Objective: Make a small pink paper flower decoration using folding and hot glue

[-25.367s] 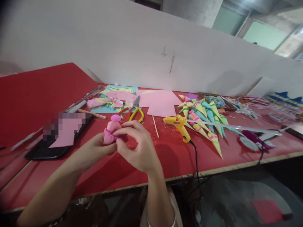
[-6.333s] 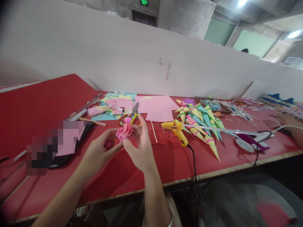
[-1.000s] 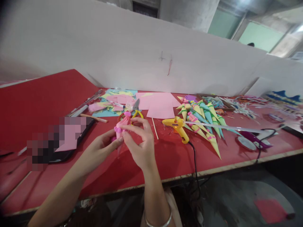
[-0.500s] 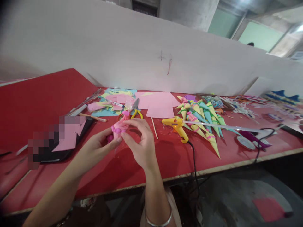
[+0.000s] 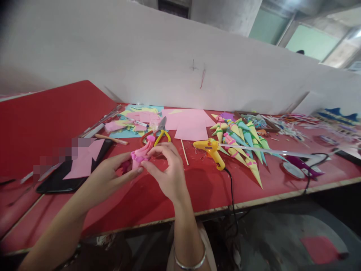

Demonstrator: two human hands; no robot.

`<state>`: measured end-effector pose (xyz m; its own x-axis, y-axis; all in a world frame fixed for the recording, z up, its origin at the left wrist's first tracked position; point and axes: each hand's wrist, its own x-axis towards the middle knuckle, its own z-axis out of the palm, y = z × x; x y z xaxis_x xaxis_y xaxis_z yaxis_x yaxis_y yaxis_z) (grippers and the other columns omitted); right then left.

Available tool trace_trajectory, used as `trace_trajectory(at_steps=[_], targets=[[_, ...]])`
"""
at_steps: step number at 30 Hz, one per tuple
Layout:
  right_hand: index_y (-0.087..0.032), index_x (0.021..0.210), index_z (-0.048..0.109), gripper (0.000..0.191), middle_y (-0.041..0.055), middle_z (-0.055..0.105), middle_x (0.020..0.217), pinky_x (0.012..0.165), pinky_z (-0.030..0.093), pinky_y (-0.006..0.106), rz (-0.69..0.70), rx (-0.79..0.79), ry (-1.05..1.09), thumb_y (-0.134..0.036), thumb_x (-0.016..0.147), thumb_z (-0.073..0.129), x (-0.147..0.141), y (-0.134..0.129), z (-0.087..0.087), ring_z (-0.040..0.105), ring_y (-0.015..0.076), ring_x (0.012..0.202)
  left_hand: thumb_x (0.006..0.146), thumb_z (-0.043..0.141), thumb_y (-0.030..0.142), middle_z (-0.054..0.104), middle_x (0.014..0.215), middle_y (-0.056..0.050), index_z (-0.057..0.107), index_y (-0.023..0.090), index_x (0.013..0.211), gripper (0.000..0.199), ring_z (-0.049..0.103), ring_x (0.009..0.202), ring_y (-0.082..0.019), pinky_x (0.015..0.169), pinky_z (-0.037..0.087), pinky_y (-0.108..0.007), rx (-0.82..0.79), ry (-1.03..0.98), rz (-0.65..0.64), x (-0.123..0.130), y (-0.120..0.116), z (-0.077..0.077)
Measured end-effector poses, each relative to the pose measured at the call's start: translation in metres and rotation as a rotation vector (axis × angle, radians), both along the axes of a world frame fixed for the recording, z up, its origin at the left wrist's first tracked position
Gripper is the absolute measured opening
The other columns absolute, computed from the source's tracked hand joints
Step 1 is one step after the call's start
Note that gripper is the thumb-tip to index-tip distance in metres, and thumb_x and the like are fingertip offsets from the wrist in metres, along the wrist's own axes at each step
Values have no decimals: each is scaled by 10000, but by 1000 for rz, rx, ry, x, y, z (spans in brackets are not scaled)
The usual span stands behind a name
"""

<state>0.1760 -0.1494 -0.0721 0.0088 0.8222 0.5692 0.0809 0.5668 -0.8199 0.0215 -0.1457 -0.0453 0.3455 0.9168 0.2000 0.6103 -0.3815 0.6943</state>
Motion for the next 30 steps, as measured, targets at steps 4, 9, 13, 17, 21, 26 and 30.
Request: trace_trajectory(at_steps=[4,9,13,17,21,26,30], targets=[[-226,839,583,91,20,539,915,782,506,304,29,1,-28,-213,754,611,2,-1,2,552,154,901,785,496,433,619,739,0,592,175,872,289,539,698,-166,588,399,-243,-7,7,-16,-2,1,0],[-223,835,583,69,26,542,927,789,509,306,49,-2,-26,-210,768,587,4,-2,3,550,156,925,789,486,435,631,743,-3,595,172,843,290,525,653,-152,569,399,-244,-5,32,-20,-4,1,0],[-221,838,584,67,20,546,918,790,509,303,71,-7,-18,-208,772,589,5,-3,3,556,148,904,787,490,431,629,746,-3,593,172,840,283,523,653,-149,568,399,-243,-7,26,-30,-4,0,1],[-227,838,583,75,15,551,902,788,510,312,53,-10,-34,-184,777,577,4,-4,4,556,146,879,794,485,409,608,704,9,596,178,838,260,504,628,-142,548,384,-235,9,3,-37,-2,-1,1],[-227,837,574,69,14,546,898,785,513,310,37,-14,-49,-182,786,567,4,-4,4,554,146,873,795,494,388,537,614,34,571,183,758,222,447,562,-122,500,342,-221,35,5,-26,-1,-1,-2],[-225,826,565,38,15,545,887,779,508,295,21,-19,-83,-202,796,558,4,-3,3,551,141,862,787,496,390,536,608,30,539,179,704,231,437,557,-120,502,338,-223,34,24,-12,-1,0,-2],[-223,820,558,46,13,539,891,783,499,289,29,-21,-69,-189,788,559,4,-2,3,546,138,861,773,499,399,529,606,33,540,178,701,236,435,555,-119,496,334,-222,10,11,-6,1,-1,-1]])
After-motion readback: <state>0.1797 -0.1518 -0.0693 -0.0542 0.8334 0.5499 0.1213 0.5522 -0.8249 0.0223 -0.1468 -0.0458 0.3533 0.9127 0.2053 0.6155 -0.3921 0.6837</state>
